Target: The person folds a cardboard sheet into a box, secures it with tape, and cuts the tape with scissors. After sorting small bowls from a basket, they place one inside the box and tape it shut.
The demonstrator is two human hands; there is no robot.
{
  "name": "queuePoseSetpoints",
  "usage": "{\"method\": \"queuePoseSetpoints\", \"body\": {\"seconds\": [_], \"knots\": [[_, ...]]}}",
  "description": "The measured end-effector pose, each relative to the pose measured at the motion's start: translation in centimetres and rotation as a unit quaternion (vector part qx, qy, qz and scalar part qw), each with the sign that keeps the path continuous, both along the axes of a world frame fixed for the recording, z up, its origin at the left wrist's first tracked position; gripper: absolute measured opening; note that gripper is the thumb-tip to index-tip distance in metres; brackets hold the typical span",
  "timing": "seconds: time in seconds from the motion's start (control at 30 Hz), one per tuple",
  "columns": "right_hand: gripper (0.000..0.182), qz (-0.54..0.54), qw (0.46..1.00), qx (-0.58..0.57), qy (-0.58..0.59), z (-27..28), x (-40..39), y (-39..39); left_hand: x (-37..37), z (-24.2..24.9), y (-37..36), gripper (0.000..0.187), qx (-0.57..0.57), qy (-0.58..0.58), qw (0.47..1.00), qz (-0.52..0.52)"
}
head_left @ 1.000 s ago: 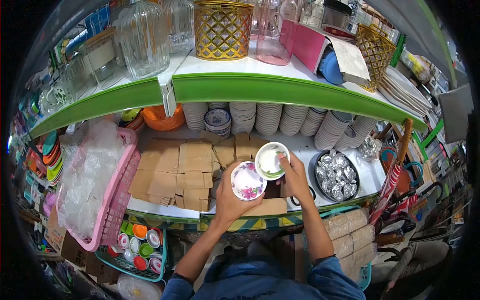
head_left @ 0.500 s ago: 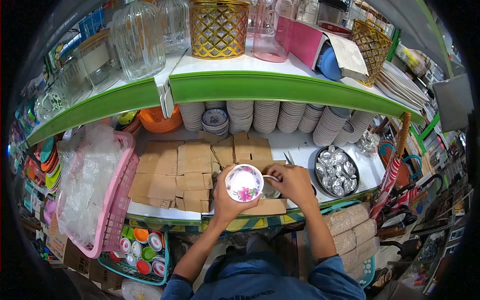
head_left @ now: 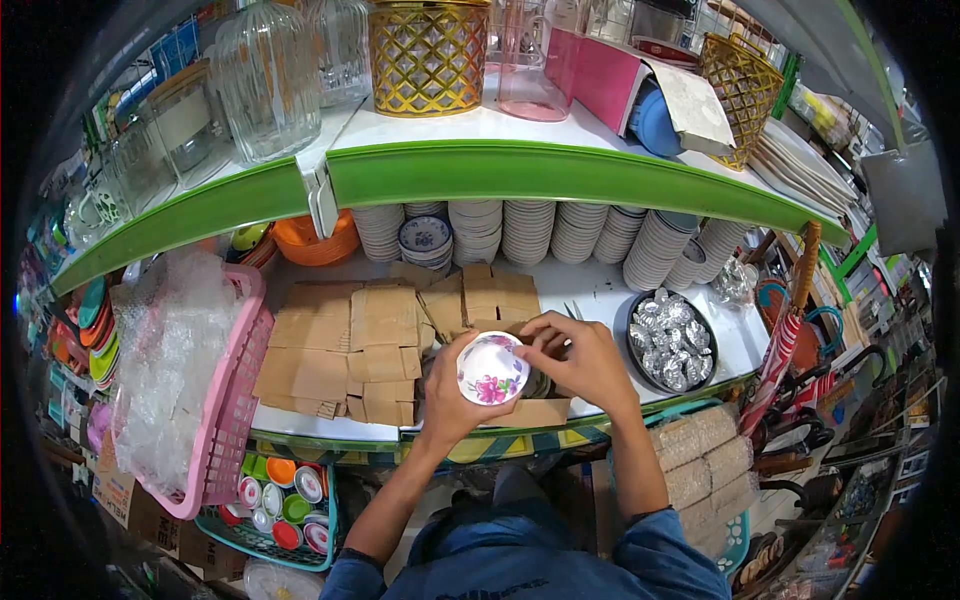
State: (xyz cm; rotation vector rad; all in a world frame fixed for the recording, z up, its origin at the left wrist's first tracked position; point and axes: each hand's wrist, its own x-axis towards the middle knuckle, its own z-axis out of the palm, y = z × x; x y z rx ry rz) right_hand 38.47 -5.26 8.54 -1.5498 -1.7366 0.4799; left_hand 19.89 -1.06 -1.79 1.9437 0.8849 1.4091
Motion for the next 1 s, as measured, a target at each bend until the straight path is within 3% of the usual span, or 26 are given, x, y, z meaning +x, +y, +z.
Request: {"method": "queuePoseSetpoints", "body": {"seconds": [0.33, 0.6, 0.77, 0.87, 1.0], "knots": [[0.020, -0.033, 0.999, 0.038, 0.016, -1.2, -1.3, -0.1, -0.1, 0.4, -0.1, 0.091, 0.017, 0.013, 1.000, 0.008], [0.018, -0.090, 0.973, 0.083, 0.196, -2.1, 0.3, -0.4, 0.1, 0.3, -0.1, 0.090, 0.018, 0.007, 1.000, 0.010], [0.018, -0.163, 0.973, 0.093, 0.130, -2.5, 2.0, -0.5, 0.2, 0.2, -0.3, 0.087, 0.010, -0.020, 1.000, 0.013], [0.019, -0.154, 0.983, 0.091, 0.041, -2.9, 2.3, -0.8, 0.2, -0.3, -0.2, 0.088, 0.017, -0.029, 0.999, 0.021], [0.019, -0.149, 0.986, 0.072, 0.013, -2.9, 2.0, -0.9, 0.2, -1.4, 0.1, 0.096, 0.004, -0.038, 0.999, -0.002]]}}
